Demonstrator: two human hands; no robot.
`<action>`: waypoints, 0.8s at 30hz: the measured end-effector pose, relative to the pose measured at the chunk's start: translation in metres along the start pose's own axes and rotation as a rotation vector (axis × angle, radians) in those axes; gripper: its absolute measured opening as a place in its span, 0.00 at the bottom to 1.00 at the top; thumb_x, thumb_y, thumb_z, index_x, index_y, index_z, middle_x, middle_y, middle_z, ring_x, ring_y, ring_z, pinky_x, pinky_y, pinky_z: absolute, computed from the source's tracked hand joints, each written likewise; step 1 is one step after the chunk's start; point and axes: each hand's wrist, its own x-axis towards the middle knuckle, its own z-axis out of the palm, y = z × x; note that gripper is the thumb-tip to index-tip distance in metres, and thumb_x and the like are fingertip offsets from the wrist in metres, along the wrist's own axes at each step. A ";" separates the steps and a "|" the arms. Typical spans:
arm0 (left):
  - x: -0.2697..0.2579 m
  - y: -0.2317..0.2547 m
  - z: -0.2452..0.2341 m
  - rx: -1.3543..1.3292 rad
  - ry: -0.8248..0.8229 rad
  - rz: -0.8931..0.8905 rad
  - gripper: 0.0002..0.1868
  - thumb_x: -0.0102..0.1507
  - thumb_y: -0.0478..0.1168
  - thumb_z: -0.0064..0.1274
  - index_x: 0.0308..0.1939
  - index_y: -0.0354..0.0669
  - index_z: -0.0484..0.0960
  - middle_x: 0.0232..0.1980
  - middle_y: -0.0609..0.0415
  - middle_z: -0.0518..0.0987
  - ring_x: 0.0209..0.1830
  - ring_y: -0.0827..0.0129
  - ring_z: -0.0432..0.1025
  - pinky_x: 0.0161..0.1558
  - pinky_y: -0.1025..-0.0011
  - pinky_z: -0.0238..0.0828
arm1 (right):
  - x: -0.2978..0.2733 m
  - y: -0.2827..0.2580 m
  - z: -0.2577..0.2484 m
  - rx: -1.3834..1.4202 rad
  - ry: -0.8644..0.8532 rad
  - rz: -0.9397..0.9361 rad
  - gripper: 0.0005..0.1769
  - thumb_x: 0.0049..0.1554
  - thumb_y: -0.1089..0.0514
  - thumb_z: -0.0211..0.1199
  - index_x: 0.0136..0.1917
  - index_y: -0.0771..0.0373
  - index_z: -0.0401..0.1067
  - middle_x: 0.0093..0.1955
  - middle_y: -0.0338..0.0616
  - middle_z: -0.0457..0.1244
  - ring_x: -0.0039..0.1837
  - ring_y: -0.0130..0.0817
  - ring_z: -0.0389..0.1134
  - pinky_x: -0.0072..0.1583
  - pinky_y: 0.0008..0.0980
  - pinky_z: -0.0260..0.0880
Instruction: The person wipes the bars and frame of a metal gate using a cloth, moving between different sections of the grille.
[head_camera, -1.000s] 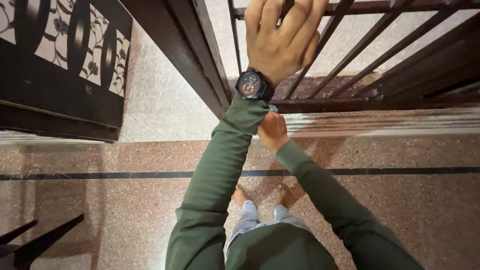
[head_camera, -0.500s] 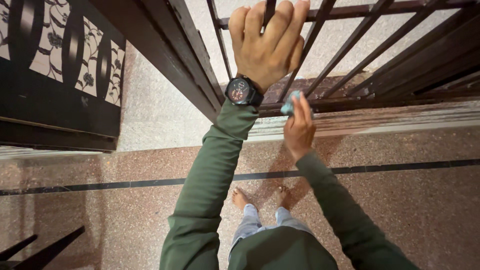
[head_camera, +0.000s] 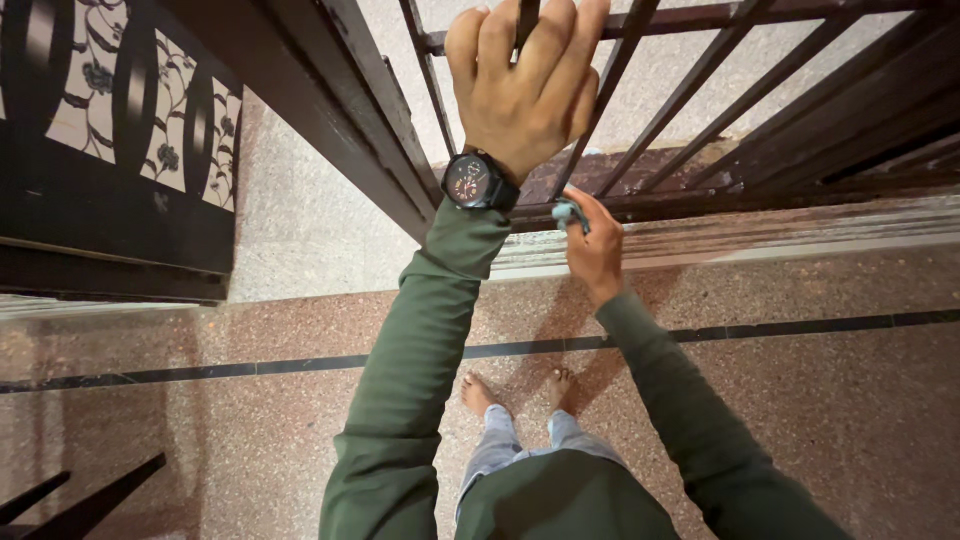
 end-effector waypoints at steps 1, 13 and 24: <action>0.001 0.000 -0.001 -0.003 -0.006 -0.003 0.23 0.65 0.38 0.53 0.66 0.44 0.77 0.60 0.55 0.73 0.60 0.57 0.64 0.60 0.50 0.57 | -0.004 -0.003 -0.001 -0.007 0.065 -0.014 0.18 0.61 0.67 0.57 0.64 0.64 0.74 0.65 0.54 0.68 0.66 0.48 0.71 0.67 0.39 0.70; 0.001 0.004 -0.002 -0.009 -0.042 -0.036 0.24 0.64 0.38 0.54 0.66 0.45 0.77 0.59 0.56 0.73 0.60 0.57 0.64 0.63 0.49 0.56 | 0.014 0.015 -0.030 -0.077 0.297 -0.117 0.20 0.61 0.70 0.51 0.64 0.62 0.73 0.60 0.53 0.68 0.53 0.40 0.73 0.52 0.35 0.76; -0.004 0.001 0.006 0.023 0.008 -0.006 0.24 0.63 0.36 0.54 0.65 0.44 0.77 0.61 0.56 0.73 0.61 0.56 0.63 0.62 0.50 0.57 | 0.029 0.016 -0.060 -0.458 -0.020 -0.150 0.16 0.60 0.64 0.60 0.61 0.57 0.75 0.64 0.50 0.69 0.53 0.53 0.73 0.53 0.44 0.75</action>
